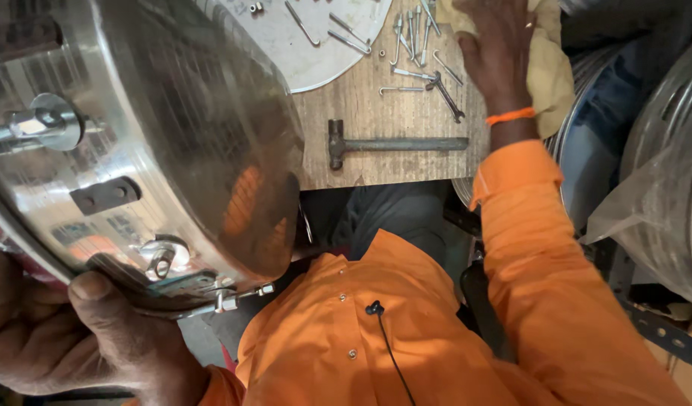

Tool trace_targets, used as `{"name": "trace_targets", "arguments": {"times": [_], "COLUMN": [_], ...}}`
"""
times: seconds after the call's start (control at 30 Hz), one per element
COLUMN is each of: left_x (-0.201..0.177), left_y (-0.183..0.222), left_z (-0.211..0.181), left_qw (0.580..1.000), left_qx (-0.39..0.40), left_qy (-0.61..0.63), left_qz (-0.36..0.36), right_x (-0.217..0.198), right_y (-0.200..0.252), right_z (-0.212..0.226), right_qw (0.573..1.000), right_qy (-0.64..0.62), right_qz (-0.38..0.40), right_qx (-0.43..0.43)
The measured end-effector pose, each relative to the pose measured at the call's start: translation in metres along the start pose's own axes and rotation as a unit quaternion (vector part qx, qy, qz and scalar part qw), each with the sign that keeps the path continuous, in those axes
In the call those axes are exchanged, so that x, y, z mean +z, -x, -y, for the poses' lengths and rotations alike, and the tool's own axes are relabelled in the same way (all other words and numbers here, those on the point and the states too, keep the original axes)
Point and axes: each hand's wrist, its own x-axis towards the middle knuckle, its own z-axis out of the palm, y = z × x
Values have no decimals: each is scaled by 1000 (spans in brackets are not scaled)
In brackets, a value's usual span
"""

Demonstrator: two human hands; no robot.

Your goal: The person repairs a snare drum by attaching and tightening hardware components using a wrench and a hammer.

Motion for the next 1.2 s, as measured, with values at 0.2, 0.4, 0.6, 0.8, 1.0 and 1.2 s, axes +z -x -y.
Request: {"name": "trace_targets", "arguments": {"times": [0.2,0.4,0.6,0.8,1.0,1.2], "left_x": [6,13,8,7,4,4], "left_y": [-3,12,2,2,1,-3], "left_z": [-1,1,0,2,3,3], "left_qw": [1000,1000,1000,1000,1000,1000], "left_qx": [6,-10,-2,-12,-10,-10], "left_qy": [7,11,6,14,9,6], "left_qz": [-3,9,8,6,5,12], "right_x": [28,40,41,21,-2,-16], "right_y": [8,26,13,16,18,9], "right_z": [-63,-68,-97,-101,-31,0], "right_qw": [988,990,941,805,993,992], "right_qy": [-74,-13,-232,-501,-66,106], "right_qz": [-66,-47,-145,-155,-72,-48], "right_qx": [116,136,198,277,73,55]}}
